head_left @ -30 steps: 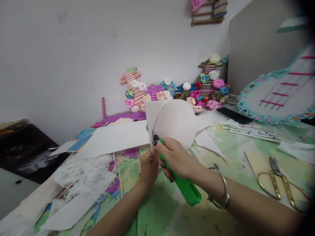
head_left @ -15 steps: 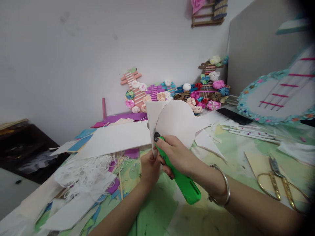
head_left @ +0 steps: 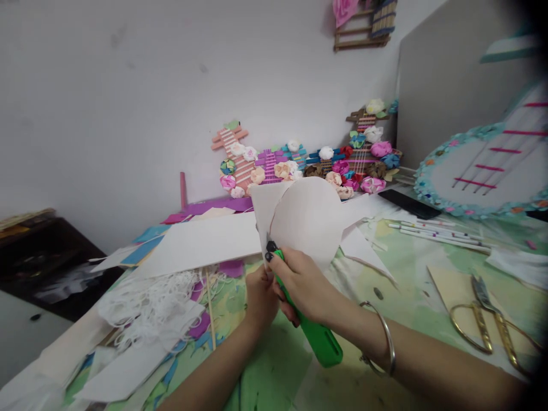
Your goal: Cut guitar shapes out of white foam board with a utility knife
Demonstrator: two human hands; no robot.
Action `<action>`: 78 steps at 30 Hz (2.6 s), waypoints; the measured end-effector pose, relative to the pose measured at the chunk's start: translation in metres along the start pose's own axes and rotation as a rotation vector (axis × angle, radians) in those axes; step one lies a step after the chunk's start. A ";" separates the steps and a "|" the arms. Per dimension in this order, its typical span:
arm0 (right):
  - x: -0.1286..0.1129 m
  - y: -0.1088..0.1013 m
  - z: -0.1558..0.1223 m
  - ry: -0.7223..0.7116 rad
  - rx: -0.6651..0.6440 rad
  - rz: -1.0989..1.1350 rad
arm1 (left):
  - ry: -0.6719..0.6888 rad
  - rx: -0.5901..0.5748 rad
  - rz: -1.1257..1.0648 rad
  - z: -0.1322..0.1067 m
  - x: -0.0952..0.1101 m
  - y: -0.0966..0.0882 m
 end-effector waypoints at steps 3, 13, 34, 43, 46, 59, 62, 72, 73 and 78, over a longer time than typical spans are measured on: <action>0.003 0.000 -0.003 0.018 0.008 -0.047 | 0.017 -0.004 0.047 0.004 0.008 0.000; 0.008 0.003 -0.007 0.035 -0.094 -0.190 | 0.052 0.069 0.110 0.011 0.016 -0.012; 0.007 0.018 -0.013 0.099 -0.211 0.034 | 0.040 0.011 -0.004 0.019 0.024 -0.011; 0.001 0.009 -0.009 0.033 -0.100 0.053 | 0.049 0.005 0.022 0.012 0.028 -0.002; 0.001 0.003 -0.009 0.051 -0.074 0.017 | 0.064 0.012 0.045 0.012 0.028 -0.002; 0.002 0.003 -0.007 0.033 -0.116 0.094 | 0.021 -0.009 0.030 0.011 0.014 -0.003; 0.002 0.004 -0.008 0.046 -0.132 0.086 | 0.032 -0.009 0.026 0.014 0.018 -0.005; 0.003 0.002 -0.007 0.053 -0.132 0.087 | -0.021 -0.008 -0.031 0.010 0.007 -0.003; 0.002 0.001 -0.007 0.048 -0.130 0.082 | -0.033 -0.021 -0.053 0.008 0.007 0.001; -0.002 -0.007 -0.007 0.042 -0.079 0.017 | -0.042 -0.036 -0.061 0.004 0.015 0.008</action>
Point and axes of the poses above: each hand's wrist, its own z-axis towards the middle knuckle, its own y-axis out of the palm, x = y × z, the point moved 10 cm from there along z, towards the middle knuckle, and after that the axes turned 8 degrees about -z, right-handed, at the moved point
